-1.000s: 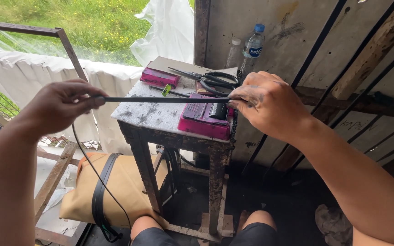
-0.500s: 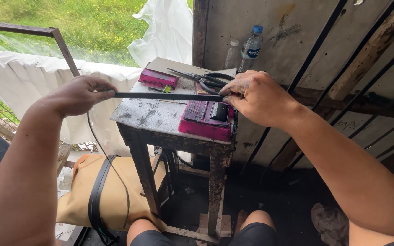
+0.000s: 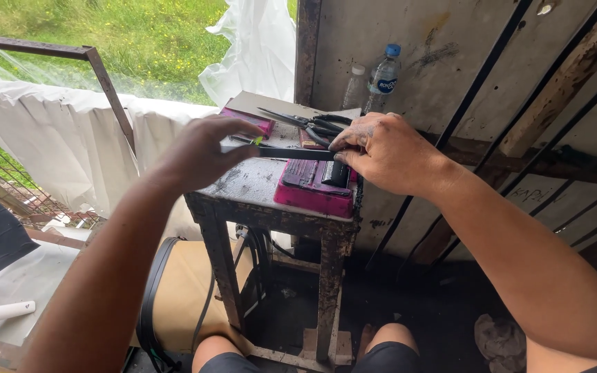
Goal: Applying edge paint to long leather strips using a specialized machine and hanging them to dry.
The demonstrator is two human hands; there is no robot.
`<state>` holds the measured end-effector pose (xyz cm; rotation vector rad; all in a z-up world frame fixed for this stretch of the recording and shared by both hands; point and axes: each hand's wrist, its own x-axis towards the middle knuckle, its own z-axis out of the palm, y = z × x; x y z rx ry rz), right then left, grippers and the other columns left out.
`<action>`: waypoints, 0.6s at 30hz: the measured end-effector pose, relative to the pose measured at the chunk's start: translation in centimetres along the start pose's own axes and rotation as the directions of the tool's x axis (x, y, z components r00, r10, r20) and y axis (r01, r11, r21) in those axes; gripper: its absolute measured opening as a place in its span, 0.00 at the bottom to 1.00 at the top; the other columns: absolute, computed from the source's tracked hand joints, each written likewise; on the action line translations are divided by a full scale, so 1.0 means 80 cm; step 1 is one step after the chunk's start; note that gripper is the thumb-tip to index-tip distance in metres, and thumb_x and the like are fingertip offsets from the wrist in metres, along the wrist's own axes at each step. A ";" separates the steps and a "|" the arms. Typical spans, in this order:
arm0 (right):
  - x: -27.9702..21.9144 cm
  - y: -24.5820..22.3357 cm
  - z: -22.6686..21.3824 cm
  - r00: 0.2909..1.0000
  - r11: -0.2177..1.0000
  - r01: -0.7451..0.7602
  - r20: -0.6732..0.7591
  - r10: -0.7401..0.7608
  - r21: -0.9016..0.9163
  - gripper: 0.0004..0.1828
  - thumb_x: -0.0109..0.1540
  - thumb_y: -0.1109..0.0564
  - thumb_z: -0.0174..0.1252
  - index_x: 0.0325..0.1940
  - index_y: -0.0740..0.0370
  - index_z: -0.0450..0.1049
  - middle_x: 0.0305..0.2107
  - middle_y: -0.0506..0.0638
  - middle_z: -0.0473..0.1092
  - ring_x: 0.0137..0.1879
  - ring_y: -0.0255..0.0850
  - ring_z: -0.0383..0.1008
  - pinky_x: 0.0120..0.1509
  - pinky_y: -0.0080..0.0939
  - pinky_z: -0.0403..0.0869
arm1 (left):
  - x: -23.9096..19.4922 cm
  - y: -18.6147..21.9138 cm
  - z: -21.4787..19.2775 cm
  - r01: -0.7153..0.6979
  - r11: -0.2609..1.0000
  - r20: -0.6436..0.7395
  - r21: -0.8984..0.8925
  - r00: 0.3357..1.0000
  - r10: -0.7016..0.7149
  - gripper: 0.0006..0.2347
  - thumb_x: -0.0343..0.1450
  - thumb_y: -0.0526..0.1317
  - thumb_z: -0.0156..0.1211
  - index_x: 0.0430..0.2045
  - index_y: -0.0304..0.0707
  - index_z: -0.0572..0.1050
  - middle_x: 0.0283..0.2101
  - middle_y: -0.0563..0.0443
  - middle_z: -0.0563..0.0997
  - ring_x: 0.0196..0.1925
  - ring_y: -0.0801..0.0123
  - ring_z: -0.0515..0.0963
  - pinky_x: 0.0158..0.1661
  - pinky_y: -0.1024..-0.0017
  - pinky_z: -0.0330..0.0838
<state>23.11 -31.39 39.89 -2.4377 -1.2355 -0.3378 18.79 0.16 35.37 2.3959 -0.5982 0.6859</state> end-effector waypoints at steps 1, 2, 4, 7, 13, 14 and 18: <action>-0.001 0.002 0.002 1.000 1.000 -0.005 -0.005 0.005 0.009 0.08 0.66 0.57 0.59 0.45 0.53 0.84 0.30 0.52 0.77 0.44 0.49 0.77 0.51 0.45 0.74 | 0.005 0.001 0.010 -0.033 0.999 0.012 -0.013 0.999 0.033 0.11 0.69 0.42 0.71 0.44 0.46 0.83 0.41 0.49 0.87 0.51 0.51 0.83 0.55 0.52 0.72; -0.001 0.002 0.002 1.000 1.000 -0.004 -0.005 0.004 0.009 0.08 0.66 0.57 0.59 0.45 0.53 0.84 0.30 0.52 0.77 0.44 0.49 0.77 0.51 0.45 0.74 | 0.006 0.009 0.013 -0.033 0.999 0.011 -0.012 0.999 0.033 0.11 0.69 0.42 0.71 0.44 0.46 0.83 0.41 0.49 0.87 0.51 0.51 0.83 0.55 0.52 0.72; -0.002 0.001 0.002 1.000 1.000 0.004 0.001 -0.004 0.005 0.08 0.66 0.58 0.59 0.45 0.54 0.83 0.33 0.53 0.77 0.45 0.49 0.77 0.51 0.45 0.75 | 0.010 0.025 0.019 -0.049 0.999 0.030 0.008 0.998 0.049 0.07 0.68 0.39 0.72 0.38 0.45 0.85 0.37 0.50 0.87 0.48 0.54 0.84 0.54 0.55 0.73; -0.006 0.002 0.004 1.000 1.000 0.003 -0.009 -0.003 0.021 0.07 0.65 0.57 0.60 0.44 0.53 0.83 0.33 0.50 0.77 0.45 0.45 0.77 0.50 0.44 0.73 | 0.015 0.010 0.028 -0.052 0.999 0.040 0.003 0.998 0.052 0.07 0.67 0.38 0.73 0.36 0.48 0.85 0.34 0.53 0.86 0.44 0.59 0.85 0.52 0.57 0.74; -0.009 0.005 0.008 0.999 0.999 0.032 -0.019 -0.031 0.040 0.08 0.65 0.59 0.59 0.45 0.55 0.83 0.37 0.54 0.77 0.46 0.51 0.77 0.50 0.45 0.76 | 0.019 0.022 0.016 -0.030 0.992 0.067 0.120 0.998 0.022 0.05 0.70 0.42 0.70 0.38 0.49 0.84 0.34 0.56 0.85 0.44 0.62 0.83 0.63 0.51 0.60; -0.009 0.006 0.008 0.999 0.999 0.033 -0.018 -0.033 0.041 0.08 0.65 0.59 0.59 0.45 0.55 0.83 0.37 0.54 0.77 0.46 0.51 0.77 0.50 0.45 0.76 | 0.019 0.022 0.016 -0.029 0.992 0.066 0.121 0.998 0.021 0.05 0.70 0.42 0.70 0.38 0.49 0.84 0.34 0.56 0.85 0.44 0.62 0.83 0.63 0.51 0.60; -0.011 0.008 0.013 0.997 0.997 0.071 -0.030 -0.071 -0.012 0.08 0.65 0.59 0.58 0.44 0.54 0.83 0.35 0.49 0.77 0.46 0.45 0.76 0.52 0.43 0.69 | 0.020 0.010 0.017 -0.025 0.985 0.054 0.170 0.998 0.016 0.06 0.70 0.43 0.70 0.38 0.49 0.84 0.35 0.56 0.85 0.45 0.63 0.82 0.66 0.49 0.55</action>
